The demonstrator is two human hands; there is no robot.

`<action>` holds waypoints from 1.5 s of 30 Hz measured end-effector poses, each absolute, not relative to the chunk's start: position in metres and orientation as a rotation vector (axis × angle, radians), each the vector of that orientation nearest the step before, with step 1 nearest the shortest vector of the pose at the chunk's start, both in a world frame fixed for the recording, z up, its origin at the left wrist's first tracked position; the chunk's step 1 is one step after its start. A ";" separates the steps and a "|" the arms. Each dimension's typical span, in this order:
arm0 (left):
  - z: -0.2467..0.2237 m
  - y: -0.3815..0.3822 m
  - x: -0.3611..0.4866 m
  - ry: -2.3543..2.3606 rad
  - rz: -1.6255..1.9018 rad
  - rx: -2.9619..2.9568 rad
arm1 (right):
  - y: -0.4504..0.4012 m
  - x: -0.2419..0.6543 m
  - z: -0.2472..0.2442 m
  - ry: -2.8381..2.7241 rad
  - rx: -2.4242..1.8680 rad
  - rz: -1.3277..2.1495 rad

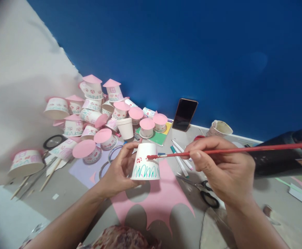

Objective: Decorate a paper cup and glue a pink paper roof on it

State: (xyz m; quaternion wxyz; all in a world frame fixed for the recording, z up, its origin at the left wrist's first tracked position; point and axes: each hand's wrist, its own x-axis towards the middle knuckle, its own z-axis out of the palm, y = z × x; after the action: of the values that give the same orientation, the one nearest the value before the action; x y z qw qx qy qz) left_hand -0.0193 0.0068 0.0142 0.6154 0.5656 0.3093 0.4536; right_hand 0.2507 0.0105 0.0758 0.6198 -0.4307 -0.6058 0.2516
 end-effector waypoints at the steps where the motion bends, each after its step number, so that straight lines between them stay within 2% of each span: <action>1: 0.014 0.007 -0.019 0.712 1.047 1.304 | 0.010 0.251 0.076 -1.416 -0.974 0.573; 45: 0.013 0.007 -0.019 0.724 1.062 1.321 | 0.007 0.251 0.081 -1.464 -0.967 0.547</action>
State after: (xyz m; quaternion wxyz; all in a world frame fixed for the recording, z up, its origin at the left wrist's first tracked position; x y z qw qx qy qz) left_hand -0.0193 0.0071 0.0134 0.6044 0.5709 0.3130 0.4591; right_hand 0.2515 0.0074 0.0814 0.6067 -0.4184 -0.6331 0.2367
